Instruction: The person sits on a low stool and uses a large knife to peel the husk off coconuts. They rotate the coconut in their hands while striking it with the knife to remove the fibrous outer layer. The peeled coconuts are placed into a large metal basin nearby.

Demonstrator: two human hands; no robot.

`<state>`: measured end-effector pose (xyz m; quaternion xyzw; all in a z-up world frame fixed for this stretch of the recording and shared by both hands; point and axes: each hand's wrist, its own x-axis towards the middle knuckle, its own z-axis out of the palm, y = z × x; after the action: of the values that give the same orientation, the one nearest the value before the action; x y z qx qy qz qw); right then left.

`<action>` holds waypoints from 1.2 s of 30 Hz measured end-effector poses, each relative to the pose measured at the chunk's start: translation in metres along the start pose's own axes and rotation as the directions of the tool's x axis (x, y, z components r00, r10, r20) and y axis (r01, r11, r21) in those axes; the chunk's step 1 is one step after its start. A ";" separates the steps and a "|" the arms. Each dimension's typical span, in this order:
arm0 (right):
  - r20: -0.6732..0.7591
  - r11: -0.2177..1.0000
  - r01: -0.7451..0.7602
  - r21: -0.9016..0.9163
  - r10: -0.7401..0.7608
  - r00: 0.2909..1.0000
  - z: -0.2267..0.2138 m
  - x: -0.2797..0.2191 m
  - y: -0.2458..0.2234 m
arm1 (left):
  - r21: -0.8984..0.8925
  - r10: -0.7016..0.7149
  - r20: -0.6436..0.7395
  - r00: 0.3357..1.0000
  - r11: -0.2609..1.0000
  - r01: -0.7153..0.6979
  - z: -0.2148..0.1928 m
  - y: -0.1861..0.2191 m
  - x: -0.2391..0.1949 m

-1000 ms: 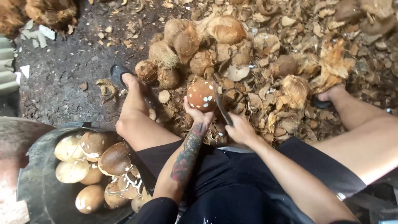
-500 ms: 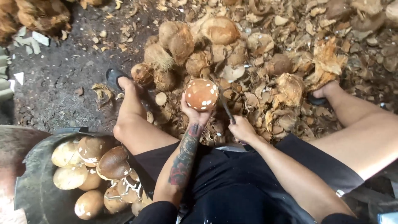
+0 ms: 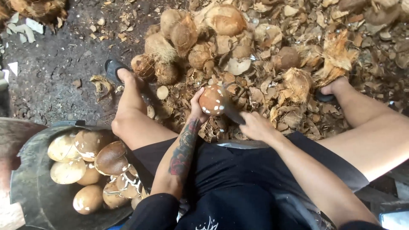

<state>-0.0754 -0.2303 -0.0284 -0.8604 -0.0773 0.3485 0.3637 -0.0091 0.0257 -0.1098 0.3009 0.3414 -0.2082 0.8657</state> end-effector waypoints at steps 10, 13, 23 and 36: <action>-0.508 0.887 0.451 -0.098 -0.434 0.744 -0.009 -0.021 -0.012 | 0.030 0.016 0.090 0.996 0.999 -0.019 0.041 0.024 -0.047; -0.555 0.746 0.597 -0.294 -0.642 0.529 -0.015 -0.028 -0.030 | -0.001 -0.045 0.002 0.999 0.999 0.045 0.038 0.019 -0.057; -0.367 0.972 0.228 0.059 -0.191 0.910 -0.014 -0.039 -0.037 | -0.070 -0.114 0.049 0.992 0.991 0.117 0.071 0.007 -0.069; -0.187 0.995 -0.061 0.076 0.074 0.980 -0.008 -0.028 -0.033 | -0.350 -0.036 -0.037 0.999 0.936 0.021 0.063 0.009 -0.057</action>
<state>-0.0874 -0.2222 0.0131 -0.8785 -0.0008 0.2796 0.3874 -0.0132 -0.0007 -0.0283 0.1417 0.3957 -0.1501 0.8949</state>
